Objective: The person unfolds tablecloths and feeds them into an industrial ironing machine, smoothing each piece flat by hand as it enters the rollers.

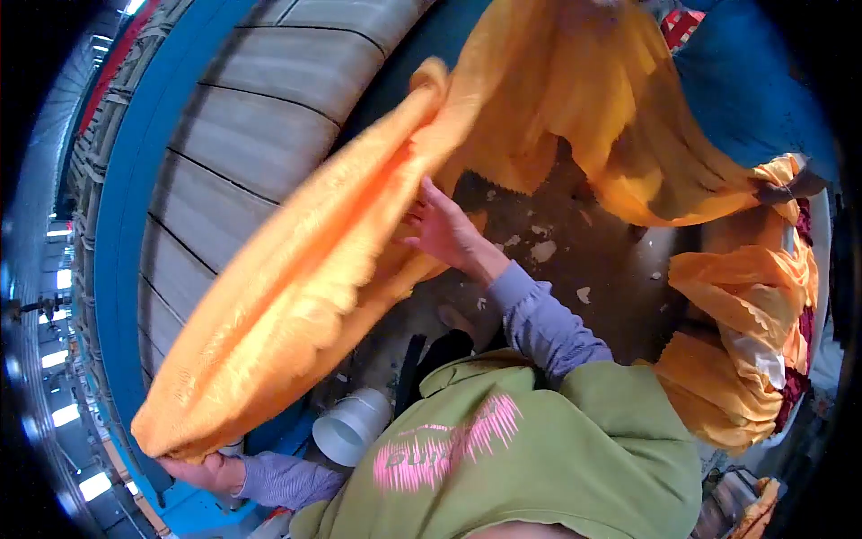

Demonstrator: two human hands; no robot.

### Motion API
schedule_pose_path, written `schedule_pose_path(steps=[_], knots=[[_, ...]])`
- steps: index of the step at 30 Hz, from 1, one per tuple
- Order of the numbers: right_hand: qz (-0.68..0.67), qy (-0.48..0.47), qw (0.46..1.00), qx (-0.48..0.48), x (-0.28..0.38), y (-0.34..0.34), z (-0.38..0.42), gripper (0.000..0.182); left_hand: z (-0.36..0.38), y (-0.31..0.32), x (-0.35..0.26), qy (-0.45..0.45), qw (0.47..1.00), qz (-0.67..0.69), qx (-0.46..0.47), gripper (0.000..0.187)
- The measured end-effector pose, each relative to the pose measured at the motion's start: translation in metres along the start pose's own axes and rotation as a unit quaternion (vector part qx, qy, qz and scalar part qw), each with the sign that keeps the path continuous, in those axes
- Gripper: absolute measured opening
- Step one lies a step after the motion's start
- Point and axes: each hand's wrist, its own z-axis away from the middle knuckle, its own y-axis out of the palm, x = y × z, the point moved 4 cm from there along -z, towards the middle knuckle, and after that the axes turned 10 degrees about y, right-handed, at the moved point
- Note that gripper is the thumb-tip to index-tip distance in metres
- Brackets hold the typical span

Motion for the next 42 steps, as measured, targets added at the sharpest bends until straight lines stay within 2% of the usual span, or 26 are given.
schedule_pose_path(steps=[1,3,4,5,6,7,8,9,10,11,12,13,14,16,17,18,19,20,22,23,28,31,32,34,38,42], knots=[[-0.040,-0.031,0.998,0.040,0.001,0.018,-0.007,0.063,-0.013,-0.013,0.005,-0.066,0.995,0.066,-0.033,0.050],[-0.097,-0.058,0.987,0.116,0.006,0.047,-0.023,0.053,-0.027,-0.027,0.011,0.009,0.995,0.065,0.072,0.042],[-0.074,-0.092,0.992,0.039,0.010,0.057,-0.028,0.044,-0.022,-0.023,0.002,0.037,0.991,0.043,0.117,0.037],[0.063,-0.087,0.994,-0.036,0.014,0.059,-0.034,0.040,-0.021,-0.017,0.005,0.048,0.980,0.002,0.194,0.035],[0.199,-0.080,0.970,-0.112,0.019,0.059,-0.038,0.038,-0.019,-0.012,0.012,0.058,0.961,-0.039,0.269,0.034],[0.268,-0.104,0.953,-0.094,0.023,0.067,-0.043,0.038,-0.015,-0.008,0.017,0.067,0.934,-0.080,0.341,0.033],[0.304,-0.095,0.946,-0.053,0.026,0.080,-0.038,0.038,-0.016,-0.011,0.033,-0.026,0.941,-0.138,0.306,0.039],[0.323,-0.114,0.938,-0.060,0.028,0.095,-0.028,0.037,-0.016,-0.014,0.049,-0.122,0.936,-0.189,0.270,0.046],[0.341,-0.134,0.928,-0.069,0.025,0.106,-0.018,0.037,-0.019,-0.033,0.096,-0.199,0.956,-0.083,0.201,0.053],[0.337,-0.174,0.925,-0.031,0.020,0.110,-0.013,0.035,-0.020,-0.046,0.110,0.021,0.952,0.004,0.305,0.059],[0.331,-0.215,0.919,0.006,0.015,0.111,-0.006,0.033,-0.015,-0.053,0.109,0.240,0.885,0.094,0.388,0.065],[0.325,-0.251,0.911,0.043,0.012,0.108,0.001,0.031,-0.029,-0.055,0.110,0.133,0.924,0.059,0.354,0.077],[0.327,-0.307,0.891,-0.067,0.014,0.091,0.007,0.029,-0.041,-0.054,0.097,0.103,0.950,0.035,0.294,0.076],[0.275,-0.391,0.840,-0.256,0.016,0.029,0.014,0.025,-0.070,-0.059,0.075,0.104,0.977,0.014,0.183,0.075],[0.301,-0.417,0.791,-0.330,0.020,-0.014,0.018,0.025,-0.081,-0.058,0.066,0.118,0.981,0.002,0.156,0.074],[0.277,-0.418,0.771,-0.392,0.021,-0.060,0.020,0.024,-0.089,-0.060,0.060,0.133,0.981,-0.009,0.141,0.073],[0.306,-0.366,0.745,-0.465,0.020,-0.087,0.032,0.026,-0.096,-0.059,0.053,0.150,0.980,-0.022,0.129,0.073],[0.317,-0.369,0.733,-0.476,0.020,-0.104,0.040,0.030,-0.101,-0.059,0.048,0.163,0.978,-0.035,0.128,0.072],[0.309,-0.308,0.747,-0.501,0.015,-0.122,0.043,0.034,-0.109,-0.057,0.040,0.179,0.973,-0.059,0.135,0.071],[0.307,-0.312,0.750,-0.497,0.012,-0.126,0.036,0.036,-0.112,-0.057,0.037,0.185,0.970,-0.071,0.141,0.070],[0.313,-0.290,0.752,-0.503,0.026,-0.170,-0.059,0.045,-0.125,-0.055,0.015,0.203,0.958,-0.115,0.167,0.067],[0.360,-0.330,0.615,-0.619,0.008,-0.198,-0.127,0.046,-0.129,-0.053,0.000,0.209,0.951,-0.142,0.178,0.065],[0.359,-0.324,0.589,-0.647,0.003,-0.198,-0.142,0.043,-0.130,-0.052,-0.006,0.210,0.949,-0.151,0.182,0.064],[0.343,-0.303,0.584,-0.671,-0.011,-0.189,-0.152,0.039,-0.132,-0.049,-0.015,0.207,0.946,-0.171,0.184,0.063],[0.312,-0.291,0.635,-0.644,-0.006,-0.178,-0.124,0.031,-0.130,-0.043,-0.035,0.195,0.934,-0.229,0.191,0.061],[0.275,-0.353,0.619,-0.646,0.062,-0.182,-0.019,0.026,-0.120,-0.035,-0.048,0.174,0.922,-0.270,0.216,0.058]])
